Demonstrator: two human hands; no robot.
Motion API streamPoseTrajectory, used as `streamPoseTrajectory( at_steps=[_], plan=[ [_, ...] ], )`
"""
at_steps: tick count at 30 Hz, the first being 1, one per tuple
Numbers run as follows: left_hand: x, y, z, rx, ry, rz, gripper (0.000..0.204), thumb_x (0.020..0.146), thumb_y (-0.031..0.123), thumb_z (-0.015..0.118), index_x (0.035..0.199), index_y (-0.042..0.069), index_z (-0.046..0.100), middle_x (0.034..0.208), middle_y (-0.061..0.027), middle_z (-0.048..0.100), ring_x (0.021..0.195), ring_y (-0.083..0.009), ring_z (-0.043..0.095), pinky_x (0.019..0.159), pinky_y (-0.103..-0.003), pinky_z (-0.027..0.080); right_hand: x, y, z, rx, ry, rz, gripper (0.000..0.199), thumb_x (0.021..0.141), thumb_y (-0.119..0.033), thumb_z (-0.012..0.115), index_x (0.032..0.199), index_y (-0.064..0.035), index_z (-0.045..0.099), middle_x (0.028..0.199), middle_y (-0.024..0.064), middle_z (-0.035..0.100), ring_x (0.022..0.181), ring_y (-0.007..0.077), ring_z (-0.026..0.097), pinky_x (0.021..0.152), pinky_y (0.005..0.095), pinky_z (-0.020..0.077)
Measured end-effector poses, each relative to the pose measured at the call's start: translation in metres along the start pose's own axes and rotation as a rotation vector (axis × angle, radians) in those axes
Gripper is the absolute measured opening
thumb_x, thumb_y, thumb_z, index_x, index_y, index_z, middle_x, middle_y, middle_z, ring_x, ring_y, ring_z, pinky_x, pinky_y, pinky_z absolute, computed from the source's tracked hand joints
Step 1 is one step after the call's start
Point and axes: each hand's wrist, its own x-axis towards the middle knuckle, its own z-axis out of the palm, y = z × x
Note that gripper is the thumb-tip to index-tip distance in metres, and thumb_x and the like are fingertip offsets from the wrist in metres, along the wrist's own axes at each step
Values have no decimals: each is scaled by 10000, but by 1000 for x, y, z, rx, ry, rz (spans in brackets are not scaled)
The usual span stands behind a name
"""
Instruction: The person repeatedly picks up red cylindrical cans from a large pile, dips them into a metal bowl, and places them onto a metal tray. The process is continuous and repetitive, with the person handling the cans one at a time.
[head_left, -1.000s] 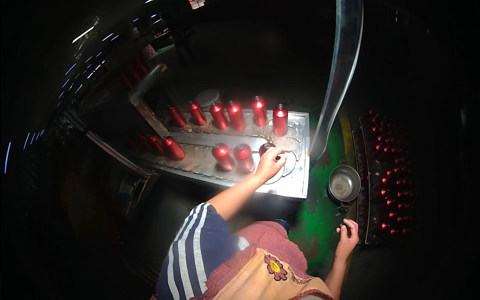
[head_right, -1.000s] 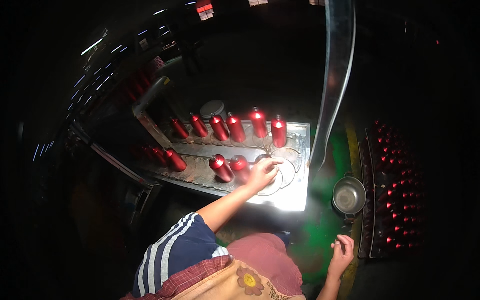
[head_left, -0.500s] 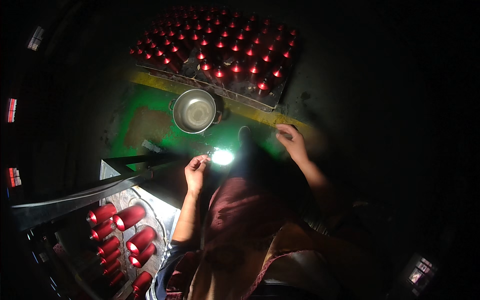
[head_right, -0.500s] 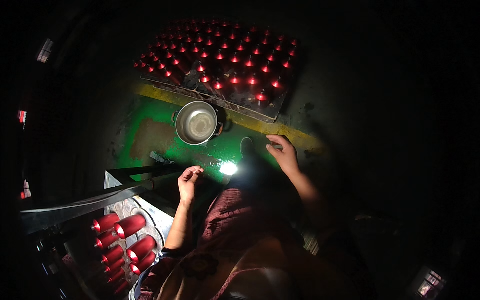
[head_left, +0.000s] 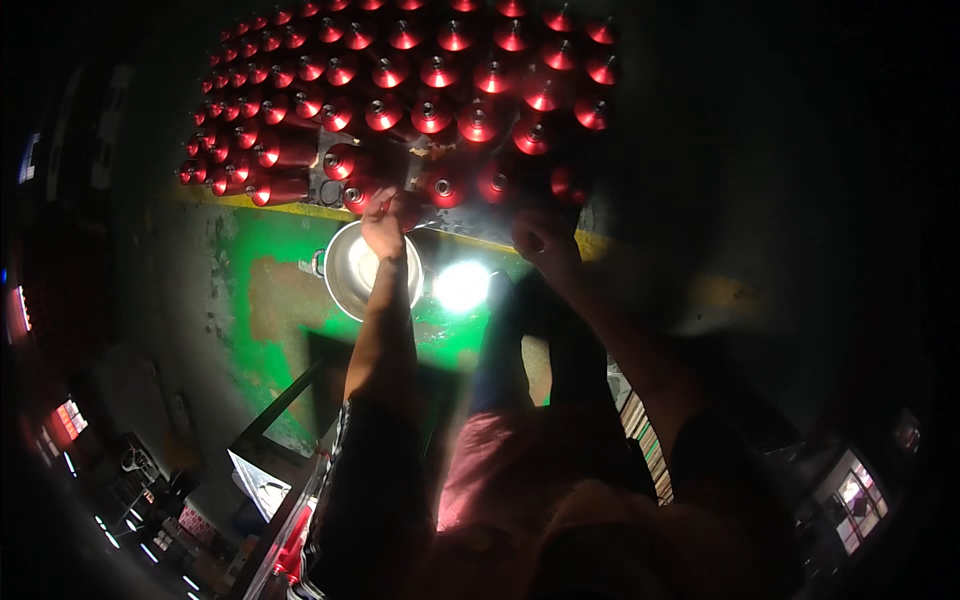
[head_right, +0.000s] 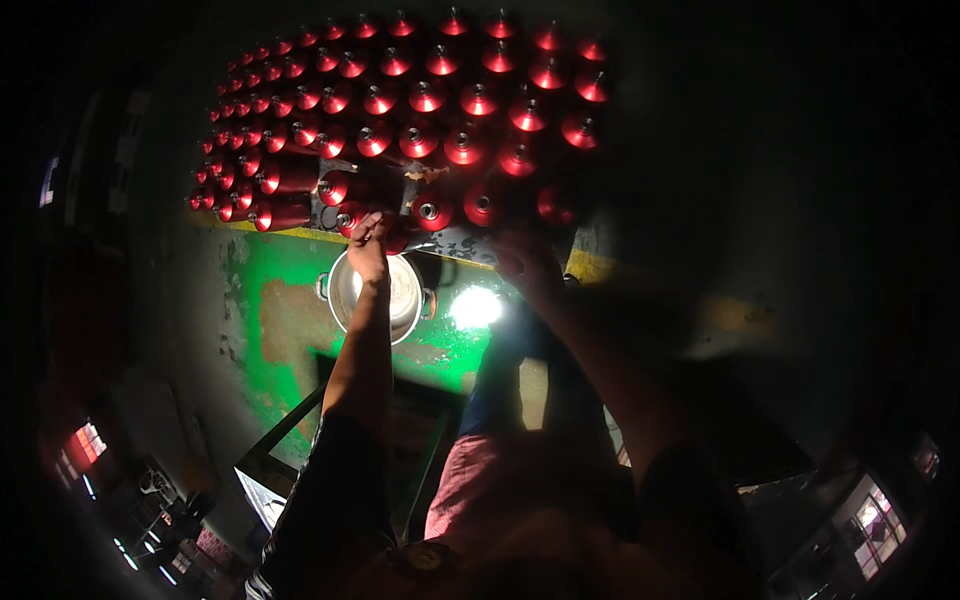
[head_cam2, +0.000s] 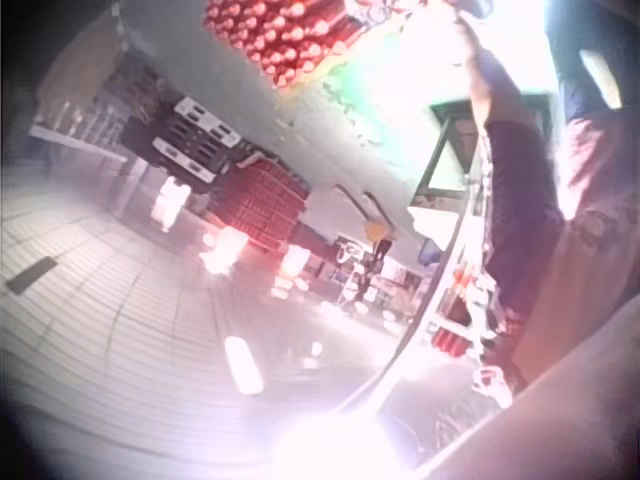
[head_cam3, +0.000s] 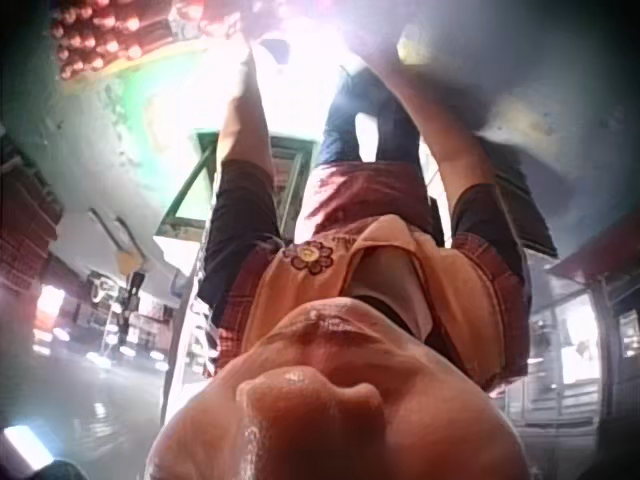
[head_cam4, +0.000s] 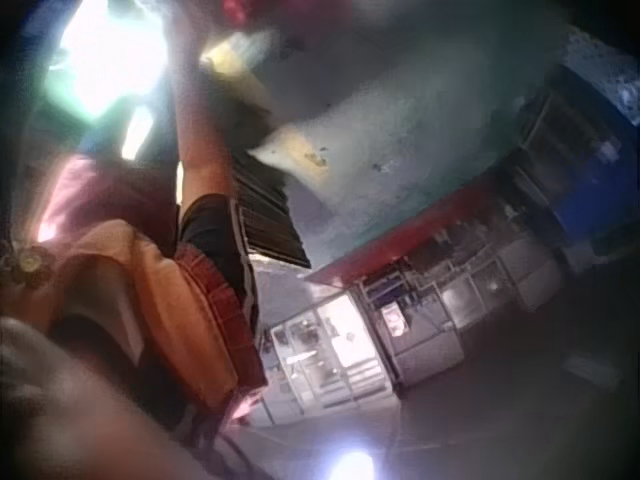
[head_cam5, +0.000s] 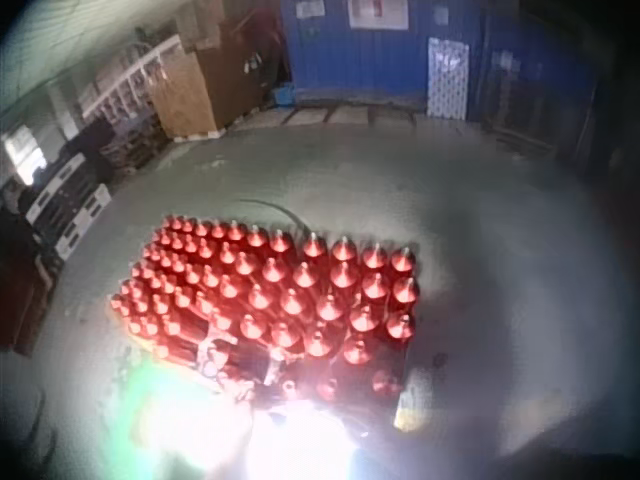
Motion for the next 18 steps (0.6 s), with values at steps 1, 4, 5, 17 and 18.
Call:
streamPoseTrajectory(
  at_steps=[1, 4, 5, 17, 18],
  plan=[
    [8, -18, 11, -206, -42, -3, 170, 865, -1, 687, 1032, 6, 712, 1078, -68, 696, 977, -179, 643, 916, -284, 498, 16, 18, 9, 50, 26, -95, 380, 762, -123, 797, 1123, -114, 679, 1186, 80, 626, 1124, 270, 593, 966, 374, 482],
    [29, -47, 34, 134, 78, 25, 145, 872, 40, 708, 1011, 0, 719, 995, -47, 708, 906, -154, 653, 873, -288, 514, 49, 48, 22, -61, -141, -304, 320, 755, -92, 790, 1059, -123, 693, 1138, 78, 646, 1073, 271, 619, 921, 363, 502],
    [33, -48, 38, 191, 105, 49, 153, 867, 2, 709, 1020, -7, 716, 980, -52, 711, 903, -142, 653, 864, -279, 520, 56, 50, 23, -115, -158, -343, 355, 754, -78, 786, 1091, -152, 704, 1007, 53, 656, 921, 244, 642, 809, 326, 525],
    [-15, 13, 42, 414, -600, -126, 459, 869, 167, 731, 1304, 90, 606, 1164, -85, 687, 939, -145, 678, 831, -341, 557, 84, 56, 42, 551, -335, 431, 377, 907, -97, 694, 1265, -44, 589, 878, 46, 658, 787, 129, 639, 712, 279, 511],
    [-24, 22, 42, 429, -561, -80, 437, 847, 239, 716, 1263, 139, 625, 1042, -128, 700, 898, -212, 695, 815, -380, 553, 84, 58, 41, 481, -351, 474, 315, 912, -40, 651, 1223, -34, 603, 917, 42, 650, 822, 122, 620, 715, 274, 507]
  ],
)
